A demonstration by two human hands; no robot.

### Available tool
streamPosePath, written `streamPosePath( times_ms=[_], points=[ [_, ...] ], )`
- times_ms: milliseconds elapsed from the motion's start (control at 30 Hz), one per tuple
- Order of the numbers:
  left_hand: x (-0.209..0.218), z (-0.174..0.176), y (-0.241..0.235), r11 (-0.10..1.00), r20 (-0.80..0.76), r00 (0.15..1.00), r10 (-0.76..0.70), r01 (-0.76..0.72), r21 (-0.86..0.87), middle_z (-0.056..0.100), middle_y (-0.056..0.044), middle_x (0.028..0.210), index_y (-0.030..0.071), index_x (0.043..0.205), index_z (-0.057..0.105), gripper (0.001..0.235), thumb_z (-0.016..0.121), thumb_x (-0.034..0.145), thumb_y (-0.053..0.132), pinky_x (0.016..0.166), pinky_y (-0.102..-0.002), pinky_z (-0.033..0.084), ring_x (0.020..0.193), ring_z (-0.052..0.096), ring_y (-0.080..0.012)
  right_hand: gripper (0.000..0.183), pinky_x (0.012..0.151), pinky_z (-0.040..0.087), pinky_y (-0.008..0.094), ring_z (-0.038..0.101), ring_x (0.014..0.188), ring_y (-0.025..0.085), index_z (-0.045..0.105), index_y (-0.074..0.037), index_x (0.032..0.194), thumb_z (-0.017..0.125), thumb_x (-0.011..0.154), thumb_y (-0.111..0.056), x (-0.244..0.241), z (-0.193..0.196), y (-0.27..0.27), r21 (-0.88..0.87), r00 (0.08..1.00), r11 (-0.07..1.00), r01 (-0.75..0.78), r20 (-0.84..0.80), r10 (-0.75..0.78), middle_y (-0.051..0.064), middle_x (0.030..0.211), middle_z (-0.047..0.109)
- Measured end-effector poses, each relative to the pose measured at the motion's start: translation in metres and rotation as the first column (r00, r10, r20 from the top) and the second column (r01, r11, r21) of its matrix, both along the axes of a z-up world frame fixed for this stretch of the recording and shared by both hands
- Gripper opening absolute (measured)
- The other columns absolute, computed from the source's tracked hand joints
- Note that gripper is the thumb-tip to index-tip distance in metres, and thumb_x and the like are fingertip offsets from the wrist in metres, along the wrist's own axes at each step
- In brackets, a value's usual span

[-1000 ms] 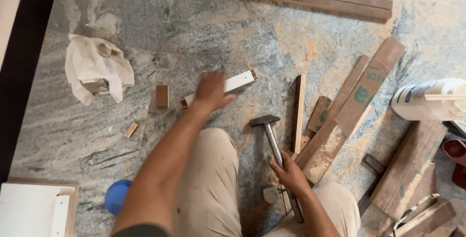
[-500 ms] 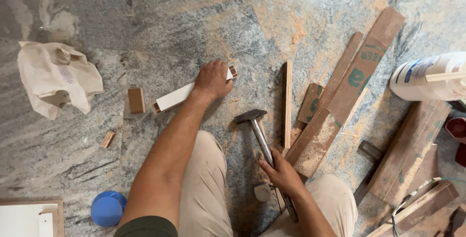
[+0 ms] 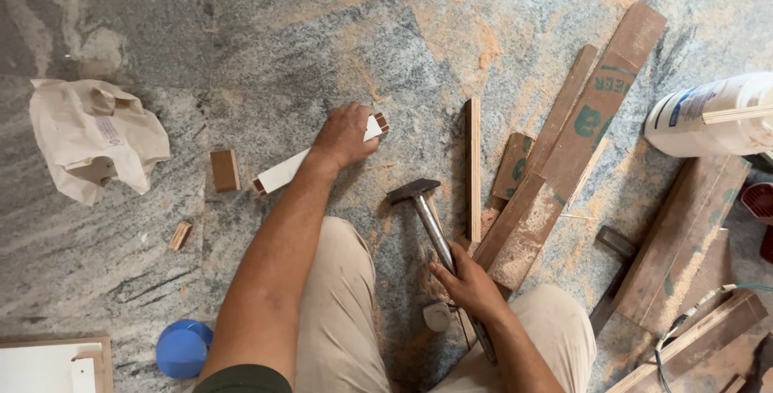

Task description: The person assembles wooden parts by hammering nails into a white wooden piece, applying glue to a wooden strip, and attaching it to the white piece. They use a hammer and a small stick to spread glue, working on a tiled floor with scattered wood pieces.

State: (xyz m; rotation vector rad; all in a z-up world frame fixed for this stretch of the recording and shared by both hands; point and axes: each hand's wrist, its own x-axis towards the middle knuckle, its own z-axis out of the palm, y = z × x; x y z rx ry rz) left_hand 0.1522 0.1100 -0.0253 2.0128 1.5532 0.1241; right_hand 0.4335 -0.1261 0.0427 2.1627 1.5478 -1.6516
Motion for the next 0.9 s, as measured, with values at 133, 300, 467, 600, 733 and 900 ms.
streamPosePath(
  times_ms=[133,300,467,600,733,900],
  points=[
    [0.001,-0.002,0.004,0.994,0.026,1.0,0.002,-0.005,0.109,0.062,-0.02,0.115,0.001,0.111,0.06,0.054,0.087,0.073,0.029,0.101,-0.047,0.048,0.113,0.06,-0.0378,0.066,0.078,0.055,0.041,0.071,0.088,0.027,0.049,-0.011,0.147,0.065,0.093,-0.045,-0.002,0.002,0.005,-0.013,0.999,0.999,0.035,-0.036,-0.035,0.015,0.1,0.073],
    [0.001,-0.015,0.0,0.987,0.034,0.999,0.025,-0.03,0.156,0.063,-0.02,0.116,0.001,0.112,0.061,0.054,0.087,0.072,0.027,0.101,-0.047,0.049,0.113,0.061,-0.0381,0.063,0.063,0.051,0.039,0.061,0.07,0.021,0.05,-0.006,0.143,0.064,0.094,-0.044,-0.003,0.003,0.007,-0.088,0.997,0.995,0.053,-0.042,-0.057,0.009,0.086,0.063],
    [0.012,0.003,0.001,0.996,-0.031,0.998,0.058,-0.056,0.074,0.059,-0.021,0.125,0.002,0.118,0.059,0.057,0.086,0.075,0.028,0.102,-0.049,0.049,0.117,0.059,-0.0403,0.061,0.054,0.046,0.037,0.054,0.06,0.018,0.05,-0.007,0.142,0.065,0.094,-0.041,-0.006,0.003,0.007,-0.117,0.995,0.99,0.084,-0.037,-0.089,0.007,0.074,0.055],
    [-0.024,0.041,-0.019,0.985,0.009,0.986,0.166,-0.165,-0.054,0.051,-0.024,0.135,-0.001,0.136,0.048,0.085,0.091,0.069,0.031,0.104,-0.046,0.048,0.119,0.057,-0.0386,0.06,0.054,0.047,0.036,0.054,0.06,0.016,0.051,-0.007,0.141,0.064,0.094,-0.041,-0.007,-0.002,0.005,-0.09,0.994,0.992,0.093,-0.043,-0.098,0.006,0.073,0.055],
    [-0.11,0.051,-0.07,0.976,-0.226,0.961,0.157,-0.186,-0.112,0.06,-0.015,0.127,0.005,0.127,0.059,0.071,0.09,0.071,0.038,0.112,-0.048,0.043,0.124,0.058,-0.0293,0.056,0.055,0.048,0.034,0.054,0.062,0.015,0.056,-0.003,0.136,0.064,0.097,-0.043,-0.004,-0.005,0.002,-0.058,0.997,0.997,0.042,-0.056,-0.046,0.005,0.075,0.056],
    [-0.167,0.017,-0.134,0.976,-0.25,0.951,0.179,-0.14,0.168,0.068,-0.013,0.113,0.013,0.106,0.071,0.039,0.082,0.077,0.036,0.106,-0.052,0.044,0.112,0.063,-0.0324,0.056,0.054,0.048,0.035,0.055,0.061,0.017,0.052,-0.008,0.14,0.064,0.095,-0.04,-0.011,0.002,0.001,-0.049,0.997,0.996,0.078,-0.023,-0.08,0.005,0.074,0.057]
  ],
)
